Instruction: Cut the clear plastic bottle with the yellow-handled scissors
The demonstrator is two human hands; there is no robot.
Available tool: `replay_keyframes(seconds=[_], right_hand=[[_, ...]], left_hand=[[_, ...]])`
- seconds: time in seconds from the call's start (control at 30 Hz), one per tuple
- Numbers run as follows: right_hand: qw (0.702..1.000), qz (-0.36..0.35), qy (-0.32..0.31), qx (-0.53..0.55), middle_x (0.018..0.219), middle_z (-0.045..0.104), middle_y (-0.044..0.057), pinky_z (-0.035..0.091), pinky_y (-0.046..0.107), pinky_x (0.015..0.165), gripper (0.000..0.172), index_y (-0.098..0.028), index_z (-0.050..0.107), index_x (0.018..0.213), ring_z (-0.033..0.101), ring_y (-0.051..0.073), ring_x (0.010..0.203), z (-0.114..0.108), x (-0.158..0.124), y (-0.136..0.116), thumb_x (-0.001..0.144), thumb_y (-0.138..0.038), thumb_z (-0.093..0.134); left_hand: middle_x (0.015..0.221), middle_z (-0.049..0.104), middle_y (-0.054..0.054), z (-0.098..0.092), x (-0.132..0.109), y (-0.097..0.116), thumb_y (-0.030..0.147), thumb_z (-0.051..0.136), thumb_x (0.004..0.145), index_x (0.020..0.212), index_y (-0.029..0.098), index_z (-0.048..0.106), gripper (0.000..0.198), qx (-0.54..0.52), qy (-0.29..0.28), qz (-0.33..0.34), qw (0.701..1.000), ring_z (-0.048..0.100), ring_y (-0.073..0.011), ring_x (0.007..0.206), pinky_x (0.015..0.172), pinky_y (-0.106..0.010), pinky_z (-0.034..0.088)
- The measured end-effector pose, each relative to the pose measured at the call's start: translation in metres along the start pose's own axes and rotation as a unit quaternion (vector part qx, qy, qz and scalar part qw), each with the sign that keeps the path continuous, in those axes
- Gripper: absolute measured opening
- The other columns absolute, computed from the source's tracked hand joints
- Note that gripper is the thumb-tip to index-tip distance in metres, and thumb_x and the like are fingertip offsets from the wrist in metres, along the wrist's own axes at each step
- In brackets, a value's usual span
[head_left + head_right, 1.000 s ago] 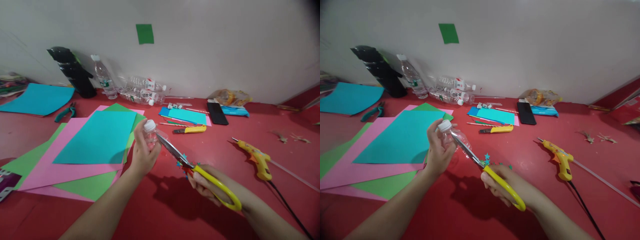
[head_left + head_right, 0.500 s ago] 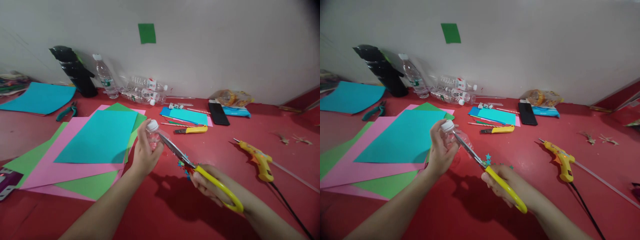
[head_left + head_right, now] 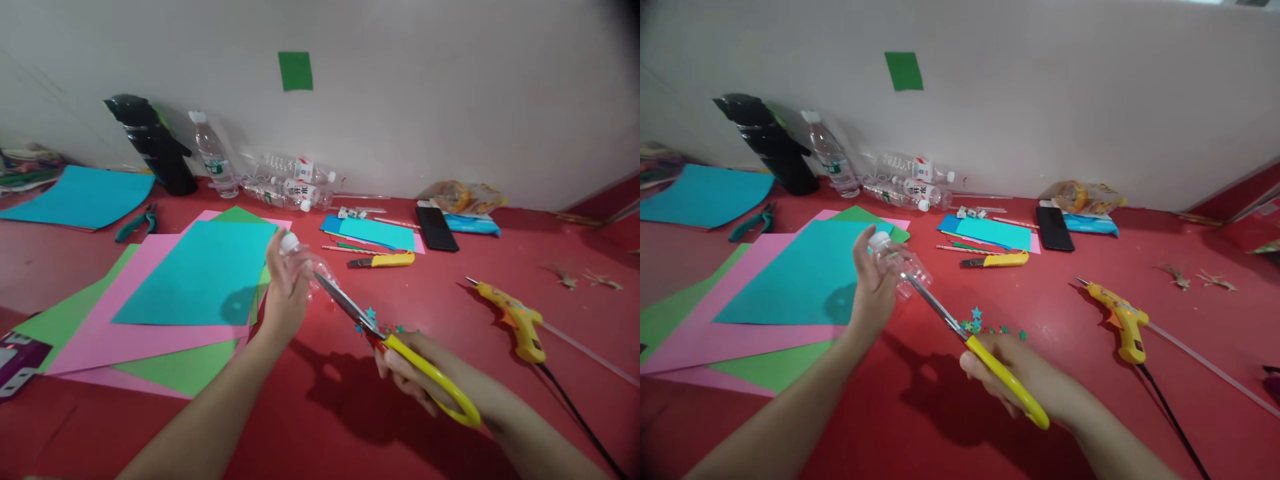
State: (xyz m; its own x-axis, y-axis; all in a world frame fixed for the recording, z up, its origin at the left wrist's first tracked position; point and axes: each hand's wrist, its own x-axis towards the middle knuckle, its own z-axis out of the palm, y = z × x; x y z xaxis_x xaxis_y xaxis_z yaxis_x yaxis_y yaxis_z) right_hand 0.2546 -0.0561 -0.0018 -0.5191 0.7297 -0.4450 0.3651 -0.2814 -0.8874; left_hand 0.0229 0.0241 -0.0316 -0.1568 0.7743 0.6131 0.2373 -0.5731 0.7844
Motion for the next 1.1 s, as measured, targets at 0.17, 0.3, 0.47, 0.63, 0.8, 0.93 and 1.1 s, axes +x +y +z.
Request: replay_keyframes(seconds=[0.17,0.3,0.47,0.63,0.8,0.93,1.1], right_hand=[[1.000,0.002,0.022,0.004,0.051,0.033,-0.011,0.028,0.016,0.034,0.056,-0.022,0.046,0.077,0.032,0.006,0.038,-0.007,0.004,0.003,0.082,-0.078,0.050],[0.998,0.006,0.046,-0.031,0.052,0.037,-0.010,0.028,0.016,0.035,0.051,-0.021,0.047,0.081,0.037,0.005,0.038,-0.011,0.005,0.005,0.087,-0.072,0.050],[0.998,0.003,0.048,-0.040,0.054,0.036,-0.010,0.027,0.016,0.035,0.050,-0.022,0.044,0.079,0.037,0.005,0.039,-0.011,0.005,0.006,0.088,-0.070,0.051],[0.998,-0.018,0.051,-0.040,0.057,0.037,-0.009,0.028,0.017,0.036,0.051,-0.023,0.040,0.077,0.035,0.005,0.039,-0.012,0.006,0.002,0.088,-0.072,0.049],[0.998,0.000,0.044,-0.040,0.057,0.036,-0.010,0.027,0.017,0.036,0.051,-0.023,0.041,0.078,0.035,0.005,0.039,-0.012,0.005,-0.001,0.087,-0.072,0.051],[0.998,-0.001,0.040,-0.040,0.056,0.035,-0.010,0.028,0.018,0.036,0.049,-0.023,0.041,0.080,0.035,0.006,0.040,-0.012,0.006,0.003,0.089,-0.070,0.050],[0.993,-0.048,0.021,-0.109,0.064,0.038,-0.007,0.028,0.020,0.044,0.050,-0.022,0.043,0.079,0.035,0.008,0.050,-0.016,0.002,0.001,0.088,-0.070,0.052]], left_hand=[[0.112,0.059,-0.004,-0.006,0.006,-0.001,0.030,0.058,0.089,0.138,0.036,0.029,0.057,-0.144,0.021,-0.173,0.974,0.064,-0.0180,0.100,0.089,-0.042,0.055],[0.113,0.062,-0.004,-0.006,0.004,0.005,0.026,0.053,0.084,0.136,0.037,0.030,0.057,-0.246,-0.016,-0.193,0.950,0.068,-0.0201,0.096,0.079,-0.040,0.059],[0.106,0.064,-0.002,-0.004,0.005,0.005,0.024,0.055,0.083,0.130,0.037,0.033,0.053,-0.263,0.012,-0.228,0.937,0.069,-0.0200,0.096,0.078,-0.040,0.059],[0.103,0.065,-0.001,-0.002,0.007,0.006,0.020,0.053,0.082,0.123,0.035,0.035,0.048,-0.279,0.010,-0.233,0.932,0.069,-0.0200,0.094,0.076,-0.039,0.060],[0.101,0.064,-0.002,-0.001,0.007,0.011,0.018,0.060,0.077,0.129,0.033,0.033,0.060,-0.279,0.040,-0.270,0.921,0.068,-0.0195,0.094,0.073,-0.034,0.059],[0.097,0.063,0.000,0.001,0.007,0.013,0.022,0.067,0.077,0.126,0.031,0.035,0.059,-0.255,0.050,-0.273,0.926,0.066,-0.0150,0.089,0.078,-0.030,0.056],[0.089,0.064,0.002,0.002,0.011,0.015,0.020,0.066,0.077,0.123,0.030,0.035,0.056,-0.263,0.109,-0.305,0.909,0.067,-0.0137,0.081,0.080,-0.032,0.056]])
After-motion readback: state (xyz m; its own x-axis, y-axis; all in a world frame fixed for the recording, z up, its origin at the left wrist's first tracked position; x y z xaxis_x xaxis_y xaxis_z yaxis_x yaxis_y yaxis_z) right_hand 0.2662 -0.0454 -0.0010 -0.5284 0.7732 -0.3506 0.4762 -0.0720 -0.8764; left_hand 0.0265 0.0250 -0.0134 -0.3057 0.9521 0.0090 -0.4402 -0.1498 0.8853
